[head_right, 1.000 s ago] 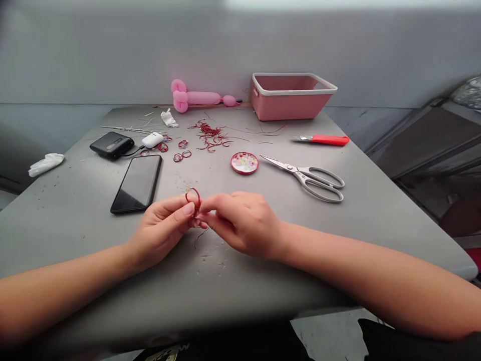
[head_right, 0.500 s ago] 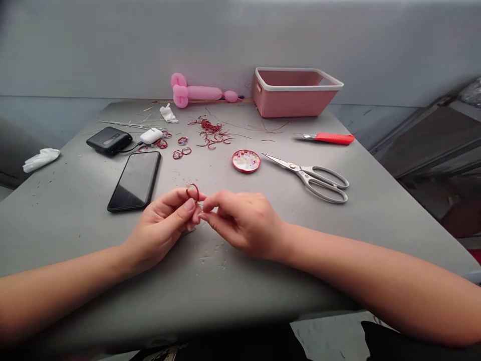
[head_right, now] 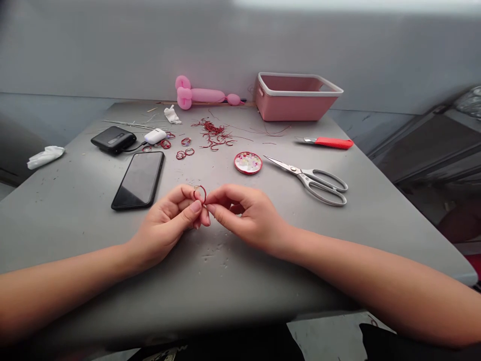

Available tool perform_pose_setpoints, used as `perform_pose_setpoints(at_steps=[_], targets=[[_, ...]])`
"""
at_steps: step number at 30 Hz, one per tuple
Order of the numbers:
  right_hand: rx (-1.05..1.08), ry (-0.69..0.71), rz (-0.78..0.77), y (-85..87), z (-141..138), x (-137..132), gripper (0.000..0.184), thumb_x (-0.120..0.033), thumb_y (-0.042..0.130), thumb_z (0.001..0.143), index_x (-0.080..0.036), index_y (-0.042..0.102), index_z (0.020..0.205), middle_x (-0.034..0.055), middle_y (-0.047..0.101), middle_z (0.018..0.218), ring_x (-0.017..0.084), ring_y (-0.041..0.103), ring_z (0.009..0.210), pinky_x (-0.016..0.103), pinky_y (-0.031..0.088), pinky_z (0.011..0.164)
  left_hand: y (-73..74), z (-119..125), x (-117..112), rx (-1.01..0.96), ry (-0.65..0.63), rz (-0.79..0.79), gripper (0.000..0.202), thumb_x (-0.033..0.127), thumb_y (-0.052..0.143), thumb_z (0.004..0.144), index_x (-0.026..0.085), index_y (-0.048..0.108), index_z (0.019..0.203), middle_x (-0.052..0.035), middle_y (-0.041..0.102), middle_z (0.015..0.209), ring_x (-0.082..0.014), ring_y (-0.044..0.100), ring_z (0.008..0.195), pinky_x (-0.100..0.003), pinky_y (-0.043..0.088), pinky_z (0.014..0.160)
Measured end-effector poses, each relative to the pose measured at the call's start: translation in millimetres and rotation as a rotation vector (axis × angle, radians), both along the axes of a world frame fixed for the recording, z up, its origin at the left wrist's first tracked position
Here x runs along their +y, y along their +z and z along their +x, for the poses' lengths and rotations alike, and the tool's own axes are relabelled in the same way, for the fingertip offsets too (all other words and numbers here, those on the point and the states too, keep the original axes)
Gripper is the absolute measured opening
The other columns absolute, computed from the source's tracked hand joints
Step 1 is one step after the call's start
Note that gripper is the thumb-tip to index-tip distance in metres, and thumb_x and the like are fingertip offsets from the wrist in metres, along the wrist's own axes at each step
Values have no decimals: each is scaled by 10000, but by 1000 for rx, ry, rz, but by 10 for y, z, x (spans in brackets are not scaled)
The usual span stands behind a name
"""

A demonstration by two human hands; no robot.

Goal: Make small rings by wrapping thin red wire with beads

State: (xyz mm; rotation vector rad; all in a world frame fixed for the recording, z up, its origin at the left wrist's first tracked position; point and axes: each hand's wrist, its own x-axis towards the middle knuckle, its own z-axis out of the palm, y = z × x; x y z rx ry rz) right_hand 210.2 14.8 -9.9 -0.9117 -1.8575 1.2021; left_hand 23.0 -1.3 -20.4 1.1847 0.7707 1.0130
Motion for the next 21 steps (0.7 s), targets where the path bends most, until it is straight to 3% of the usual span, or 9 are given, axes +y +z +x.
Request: perform_pose_setpoints(at_steps=[7,11,17,21], targets=[[108,79,-106,-6,2,-9,94,-254,576,917,-172,620,930,25,672,789,161,657,796,318,535,712,40,8,-21,79,6,-24,156,328,579,946,177,566,908,28,644,707,-81,556,703,-201,424,680],[248,145,-186,18,-20,-21,59,-233,617,909,-189,602,945,-2,683,767,125,676,790,281,558,747,60,7,-32,112,-8,1,183,342,573,947,173,574,876,30,615,673,-83,516,663,-205,411,651],[261,123,-106,62,-29,-31,46,-179,602,912,-194,622,951,-3,691,748,115,689,760,255,581,713,51,-2,-54,47,-29,-32,130,320,579,941,191,585,953,10,639,732,-113,557,727,-238,435,705],[217,46,-62,53,-9,-35,51,-212,623,898,-188,630,942,17,698,799,116,675,745,247,571,678,66,-25,-50,45,-38,-34,160,342,589,929,188,615,962,-28,661,861,-156,595,856,-301,463,830]])
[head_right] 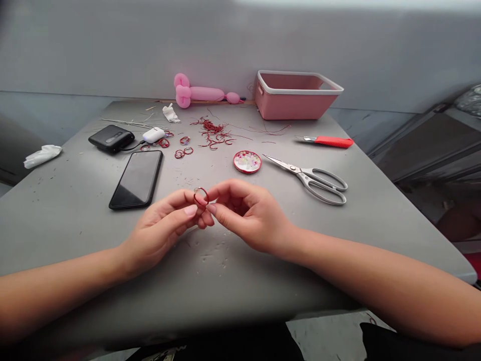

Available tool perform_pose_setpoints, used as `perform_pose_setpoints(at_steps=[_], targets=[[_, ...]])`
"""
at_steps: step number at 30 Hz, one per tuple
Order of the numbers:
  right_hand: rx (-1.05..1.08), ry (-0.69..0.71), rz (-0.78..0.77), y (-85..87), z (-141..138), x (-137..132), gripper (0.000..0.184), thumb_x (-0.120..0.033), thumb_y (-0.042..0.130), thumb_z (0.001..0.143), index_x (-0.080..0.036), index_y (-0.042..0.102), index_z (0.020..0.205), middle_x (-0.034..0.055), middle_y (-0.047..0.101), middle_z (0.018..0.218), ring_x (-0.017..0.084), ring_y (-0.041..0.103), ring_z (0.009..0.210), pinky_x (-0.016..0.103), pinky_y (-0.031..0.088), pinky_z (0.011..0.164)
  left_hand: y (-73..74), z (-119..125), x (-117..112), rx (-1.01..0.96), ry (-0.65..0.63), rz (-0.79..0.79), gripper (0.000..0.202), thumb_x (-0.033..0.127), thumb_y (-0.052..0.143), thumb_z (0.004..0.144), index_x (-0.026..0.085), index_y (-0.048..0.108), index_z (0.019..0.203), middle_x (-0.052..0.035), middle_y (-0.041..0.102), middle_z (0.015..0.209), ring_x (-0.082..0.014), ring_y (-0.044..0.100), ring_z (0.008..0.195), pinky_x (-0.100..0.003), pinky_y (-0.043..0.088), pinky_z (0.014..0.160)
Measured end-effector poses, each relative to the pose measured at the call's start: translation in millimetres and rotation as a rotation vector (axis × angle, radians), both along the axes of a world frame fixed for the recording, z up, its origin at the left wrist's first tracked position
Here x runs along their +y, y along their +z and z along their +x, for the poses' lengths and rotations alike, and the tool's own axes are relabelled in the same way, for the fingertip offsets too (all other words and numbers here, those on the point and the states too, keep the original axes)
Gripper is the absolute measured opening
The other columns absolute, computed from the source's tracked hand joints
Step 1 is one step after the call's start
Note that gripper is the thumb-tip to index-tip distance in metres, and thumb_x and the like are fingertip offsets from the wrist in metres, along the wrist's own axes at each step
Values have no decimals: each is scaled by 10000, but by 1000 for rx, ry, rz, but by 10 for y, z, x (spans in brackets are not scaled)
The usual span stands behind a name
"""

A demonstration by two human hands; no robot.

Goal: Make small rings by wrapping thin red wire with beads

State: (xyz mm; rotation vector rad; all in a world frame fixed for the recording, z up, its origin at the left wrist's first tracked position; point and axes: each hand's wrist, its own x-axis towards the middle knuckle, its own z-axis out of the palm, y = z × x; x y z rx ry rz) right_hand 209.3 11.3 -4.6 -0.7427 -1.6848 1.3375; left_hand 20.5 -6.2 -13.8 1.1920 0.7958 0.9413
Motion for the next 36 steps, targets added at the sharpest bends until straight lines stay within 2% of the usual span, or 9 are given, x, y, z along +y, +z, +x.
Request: perform_pose_setpoints(at_steps=[2,6,10,15,21,25,29,33,36], targets=[[-65,-44,25,-10,19,-4,80,-238,631,892,-182,641,948,33,700,817,128,663,746,250,555,647,26,-13,3,85,24,25,213,390,587,928,181,616,902,-20,641,825,-148,578,829,-299,455,826],[-151,-55,71,-21,56,-6,116,-257,617,899,-180,658,975,41,687,811,143,646,761,258,536,633,89,-20,-3,249,60,80,295,434,568,932,172,595,797,9,577,724,-112,498,709,-248,402,679],[-181,-52,101,-13,58,1,124,-256,609,901,-180,664,982,43,689,816,142,643,757,258,530,626,132,-5,-15,286,68,89,285,411,559,935,166,589,793,17,547,705,-104,484,688,-236,399,655],[-195,-64,137,-8,46,-8,118,-251,598,904,-181,665,970,34,696,816,125,630,711,244,515,597,143,16,-14,251,55,128,175,322,596,906,163,582,834,27,521,692,-96,470,653,-226,405,618],[-141,8,76,-19,68,-29,101,-267,608,911,-185,641,962,29,671,818,119,621,718,242,518,613,135,-1,-45,302,53,217,167,311,552,930,172,569,840,11,533,716,-106,478,663,-234,411,615],[-62,54,-57,21,54,-16,135,-292,668,881,-184,621,947,5,632,804,74,566,625,196,480,526,140,-11,-72,383,39,306,144,297,540,926,182,570,844,10,525,690,-114,470,638,-240,390,578],[9,44,-156,57,30,-6,174,-283,723,836,-173,598,885,-17,612,754,55,548,552,184,488,477,154,3,-75,448,30,287,175,309,532,920,180,579,811,14,517,644,-110,452,590,-232,363,528],[-32,11,-150,45,38,-10,180,-268,747,810,-174,609,878,-15,628,770,70,591,588,196,531,508,177,18,-77,486,54,265,220,332,556,906,177,564,750,24,500,614,-93,413,546,-221,344,498],[-95,-30,-58,31,45,-27,140,-256,716,832,-178,622,900,4,647,799,88,615,640,213,543,548,194,27,-82,483,69,233,235,329,566,896,173,557,721,23,516,609,-83,416,531,-210,344,486]])
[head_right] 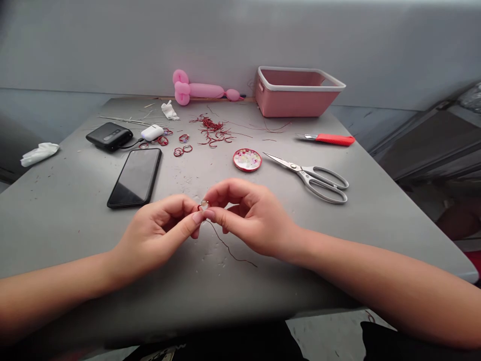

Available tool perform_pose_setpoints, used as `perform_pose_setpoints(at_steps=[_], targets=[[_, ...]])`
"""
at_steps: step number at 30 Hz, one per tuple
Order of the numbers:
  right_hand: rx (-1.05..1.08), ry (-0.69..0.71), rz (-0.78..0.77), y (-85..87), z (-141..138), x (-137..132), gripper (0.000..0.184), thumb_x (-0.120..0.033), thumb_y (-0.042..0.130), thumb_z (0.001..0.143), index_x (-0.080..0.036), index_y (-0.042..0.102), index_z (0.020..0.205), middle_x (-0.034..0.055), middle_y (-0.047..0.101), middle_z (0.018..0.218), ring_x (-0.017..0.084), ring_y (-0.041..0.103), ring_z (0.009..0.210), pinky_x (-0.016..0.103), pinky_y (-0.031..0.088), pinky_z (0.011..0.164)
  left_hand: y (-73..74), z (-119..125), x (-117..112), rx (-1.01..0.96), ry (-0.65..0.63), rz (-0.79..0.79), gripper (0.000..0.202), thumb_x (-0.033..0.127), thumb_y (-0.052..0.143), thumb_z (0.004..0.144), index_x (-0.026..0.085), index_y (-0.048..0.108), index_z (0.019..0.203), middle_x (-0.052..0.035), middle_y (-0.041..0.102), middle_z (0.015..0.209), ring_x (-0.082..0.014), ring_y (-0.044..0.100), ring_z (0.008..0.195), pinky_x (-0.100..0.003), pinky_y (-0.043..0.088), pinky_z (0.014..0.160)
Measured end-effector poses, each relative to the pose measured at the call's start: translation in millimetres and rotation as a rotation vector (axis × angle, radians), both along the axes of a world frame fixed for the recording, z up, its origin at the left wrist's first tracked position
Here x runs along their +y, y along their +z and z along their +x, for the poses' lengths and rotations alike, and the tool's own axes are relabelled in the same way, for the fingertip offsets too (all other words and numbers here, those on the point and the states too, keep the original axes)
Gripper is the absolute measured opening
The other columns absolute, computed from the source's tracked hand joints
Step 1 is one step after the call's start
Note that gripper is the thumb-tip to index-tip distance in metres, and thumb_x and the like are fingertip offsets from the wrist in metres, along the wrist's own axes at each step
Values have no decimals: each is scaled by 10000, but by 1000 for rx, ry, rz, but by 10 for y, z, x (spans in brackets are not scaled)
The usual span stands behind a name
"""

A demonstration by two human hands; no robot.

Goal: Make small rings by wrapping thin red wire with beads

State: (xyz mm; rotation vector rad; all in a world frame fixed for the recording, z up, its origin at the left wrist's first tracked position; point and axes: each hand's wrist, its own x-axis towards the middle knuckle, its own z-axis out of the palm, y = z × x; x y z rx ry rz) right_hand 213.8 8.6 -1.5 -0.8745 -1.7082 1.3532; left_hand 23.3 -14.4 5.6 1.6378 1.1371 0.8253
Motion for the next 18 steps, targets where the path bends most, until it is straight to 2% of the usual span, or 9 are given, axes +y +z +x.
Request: perform_pose_setpoints(at_steps=[4,7,9,13,16,18], targets=[[-69,-71,249,16,-18,-55,52,-190,641,854,-190,591,867,0,622,770,103,605,678,244,538,605,2,7,-15,-14,27,-1,221,311,572,883,172,551,712,22,527,602,-81,426,523,-203,347,474],[-119,-129,368,47,-34,-101,89,-134,610,829,-198,553,804,-20,574,700,95,560,627,239,501,565,2,11,-40,-12,25,35,200,282,575,878,173,552,712,28,519,599,-78,426,525,-198,349,471],[-115,-152,354,65,-36,-117,118,-115,603,809,-202,532,775,-31,552,667,87,539,594,226,482,531,8,15,-55,-15,10,60,181,256,578,871,174,556,712,33,519,593,-73,426,519,-193,347,467],[-77,-96,161,89,-14,-93,117,-162,632,813,-193,531,763,-32,575,664,81,567,560,214,485,492,14,20,-49,-19,2,61,191,249,574,873,173,551,700,35,519,583,-69,424,511,-189,343,462],[-58,26,76,113,24,-39,113,-243,641,857,-174,593,933,-40,572,643,95,594,530,224,489,462,5,9,-21,-28,6,32,214,279,579,882,170,549,700,32,526,597,-67,415,515,-190,341,463],[-82,91,132,134,53,-3,172,-240,618,881,-165,617,1035,-42,568,630,97,595,529,226,483,459,-3,-1,-5,-34,-18,16,211,284,578,889,168,558,714,34,527,608,-65,404,517,-191,338,466]])
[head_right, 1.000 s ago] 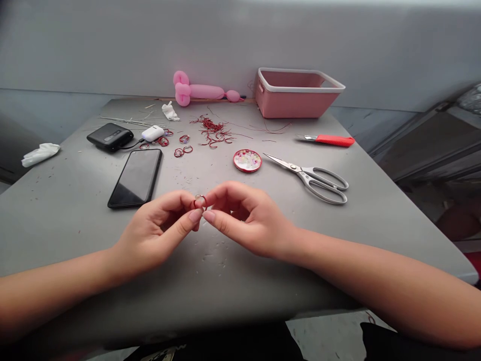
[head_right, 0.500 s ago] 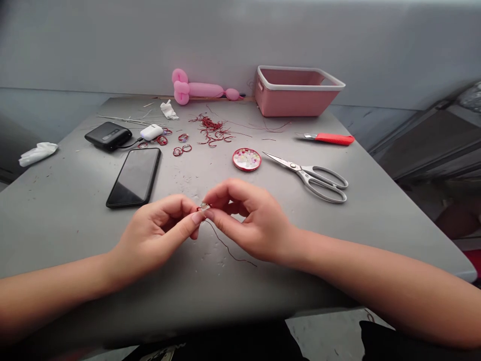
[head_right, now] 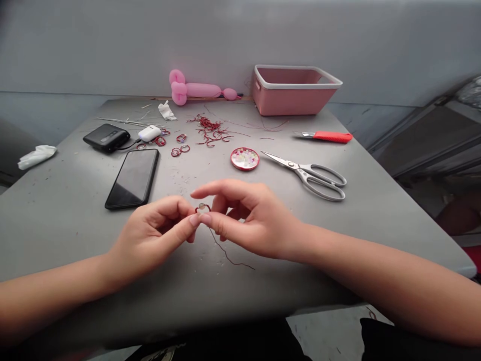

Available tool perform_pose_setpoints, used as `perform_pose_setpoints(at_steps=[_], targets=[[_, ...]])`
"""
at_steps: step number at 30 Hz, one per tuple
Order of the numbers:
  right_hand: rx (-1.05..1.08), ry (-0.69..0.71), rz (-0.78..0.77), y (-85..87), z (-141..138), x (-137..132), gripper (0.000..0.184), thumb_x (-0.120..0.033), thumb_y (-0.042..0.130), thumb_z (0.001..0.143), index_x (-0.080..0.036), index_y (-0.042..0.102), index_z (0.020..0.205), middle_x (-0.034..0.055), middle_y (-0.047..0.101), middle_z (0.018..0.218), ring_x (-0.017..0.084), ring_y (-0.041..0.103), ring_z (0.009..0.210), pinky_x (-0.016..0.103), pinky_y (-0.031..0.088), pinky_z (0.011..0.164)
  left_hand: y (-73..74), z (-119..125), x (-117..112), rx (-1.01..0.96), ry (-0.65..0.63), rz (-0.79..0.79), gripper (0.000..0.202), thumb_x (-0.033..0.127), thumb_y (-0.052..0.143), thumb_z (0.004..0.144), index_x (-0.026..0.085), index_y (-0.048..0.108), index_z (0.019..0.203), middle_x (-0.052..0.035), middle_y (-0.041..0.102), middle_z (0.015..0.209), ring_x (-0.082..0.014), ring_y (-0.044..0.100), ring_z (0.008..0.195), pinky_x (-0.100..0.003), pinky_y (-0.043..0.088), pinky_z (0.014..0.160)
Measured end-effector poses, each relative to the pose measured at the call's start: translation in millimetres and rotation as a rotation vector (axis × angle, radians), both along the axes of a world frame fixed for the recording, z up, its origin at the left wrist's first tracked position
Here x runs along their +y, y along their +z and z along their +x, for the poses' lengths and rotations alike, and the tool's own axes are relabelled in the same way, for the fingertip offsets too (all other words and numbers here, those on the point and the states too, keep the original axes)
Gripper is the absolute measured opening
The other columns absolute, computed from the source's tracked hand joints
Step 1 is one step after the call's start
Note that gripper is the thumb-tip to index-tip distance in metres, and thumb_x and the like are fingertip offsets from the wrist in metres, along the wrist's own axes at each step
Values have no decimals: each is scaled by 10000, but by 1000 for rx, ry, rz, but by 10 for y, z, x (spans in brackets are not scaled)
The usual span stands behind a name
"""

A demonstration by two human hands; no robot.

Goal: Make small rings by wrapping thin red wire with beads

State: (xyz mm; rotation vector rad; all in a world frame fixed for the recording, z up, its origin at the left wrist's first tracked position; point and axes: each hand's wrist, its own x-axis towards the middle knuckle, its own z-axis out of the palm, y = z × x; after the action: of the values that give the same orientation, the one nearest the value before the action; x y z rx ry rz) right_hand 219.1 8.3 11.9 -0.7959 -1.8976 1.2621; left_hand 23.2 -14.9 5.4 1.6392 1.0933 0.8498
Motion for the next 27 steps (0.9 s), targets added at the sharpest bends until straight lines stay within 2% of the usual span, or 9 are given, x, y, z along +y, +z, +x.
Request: perform_pose_setpoints(at_steps=[5,10,17,23,27], targets=[[-145,1,243,19,47,34,77,-196,583,903,-159,649,921,-18,632,658,77,570,548,215,477,500,-6,-9,8,21,-81,-20,164,279,556,912,170,613,803,31,558,651,-72,443,555,-190,372,505],[-155,-45,292,-32,35,-18,38,-181,570,914,-163,603,924,-21,641,678,66,566,555,200,486,525,-4,-7,12,80,-141,57,195,252,511,928,169,625,792,23,600,660,-76,470,553,-194,392,525],[42,-34,-12,-118,-37,-88,52,-231,558,936,-180,552,941,-16,626,718,79,602,595,206,516,531,-9,-18,8,103,-139,126,228,226,491,932,168,556,722,42,492,614,-75,407,543,-197,356,510],[127,3,-158,-48,-14,-40,159,-277,622,912,-182,586,1035,-6,658,781,84,635,643,222,562,607,12,-8,13,87,-111,106,220,235,496,934,162,558,736,56,430,601,-67,358,529,-189,327,487],[103,31,-328,-2,27,43,147,-309,678,873,-165,675,904,2,664,767,76,616,621,205,558,592,21,-1,9,90,-109,116,233,210,493,920,166,505,692,66,384,580,-61,328,514,-182,300,465]])
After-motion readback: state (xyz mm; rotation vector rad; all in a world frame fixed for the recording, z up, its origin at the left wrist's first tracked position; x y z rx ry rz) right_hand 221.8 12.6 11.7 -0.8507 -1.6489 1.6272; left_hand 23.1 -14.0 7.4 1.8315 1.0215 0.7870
